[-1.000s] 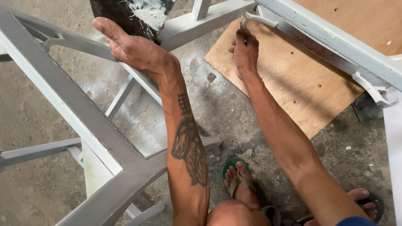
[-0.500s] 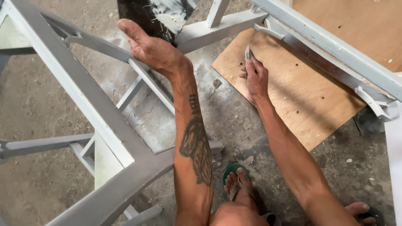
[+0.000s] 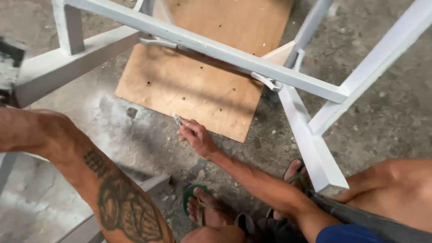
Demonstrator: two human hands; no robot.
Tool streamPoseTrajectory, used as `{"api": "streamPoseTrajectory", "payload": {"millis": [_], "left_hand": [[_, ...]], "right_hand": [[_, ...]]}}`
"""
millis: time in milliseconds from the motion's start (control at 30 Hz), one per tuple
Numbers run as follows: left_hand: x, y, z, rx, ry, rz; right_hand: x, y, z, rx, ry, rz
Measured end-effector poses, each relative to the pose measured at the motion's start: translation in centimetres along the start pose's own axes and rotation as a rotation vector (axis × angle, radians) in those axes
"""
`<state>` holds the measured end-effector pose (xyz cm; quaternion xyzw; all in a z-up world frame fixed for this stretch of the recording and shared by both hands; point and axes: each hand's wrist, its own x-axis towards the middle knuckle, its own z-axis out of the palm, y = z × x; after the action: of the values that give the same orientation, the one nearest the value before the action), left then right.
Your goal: Applying white putty to the joints and slats of a wooden chair frame to fill gaps and smooth the surface using a putty knife and scraper.
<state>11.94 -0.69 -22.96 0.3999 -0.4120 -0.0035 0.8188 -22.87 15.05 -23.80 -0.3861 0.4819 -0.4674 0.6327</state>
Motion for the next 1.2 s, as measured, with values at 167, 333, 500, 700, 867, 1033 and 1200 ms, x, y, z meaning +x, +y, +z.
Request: {"api": "streamPoseTrajectory", "payload": {"millis": [167, 333, 500, 700, 867, 1033, 1200], "left_hand": [[-5.0, 15.4, 4.7, 1.572, -0.064, -0.02], [-13.1, 23.4, 10.6, -0.145, -0.104, -0.725], [-20.0, 22.8, 5.8, -0.244, -0.135, -1.422], [-20.3, 23.9, 5.9, -0.275, -0.063, -1.546], [-15.2, 25.0, 7.7, -0.481, -0.406, -1.341], [-10.3, 25.7, 11.9, -0.553, -0.459, -1.148], [-5.5, 29.3, 16.3, -0.517, -0.602, -0.959]], "right_hand": [[-3.4, -1.3, -2.4, -0.658, -0.312, -0.15], [-9.8, -5.7, -6.9, -0.836, -0.645, -0.051], [-16.1, -6.1, -19.4, -1.109, -0.912, -0.134], [-16.6, -15.6, -30.8, -1.476, -0.824, 0.021], [-18.0, -20.8, -36.3, -1.67, -0.293, 0.2], [-19.9, -20.5, -37.3, -1.645, -0.12, 0.207], [-18.6, -18.4, -37.6, -1.563, -0.196, 0.423]]}}
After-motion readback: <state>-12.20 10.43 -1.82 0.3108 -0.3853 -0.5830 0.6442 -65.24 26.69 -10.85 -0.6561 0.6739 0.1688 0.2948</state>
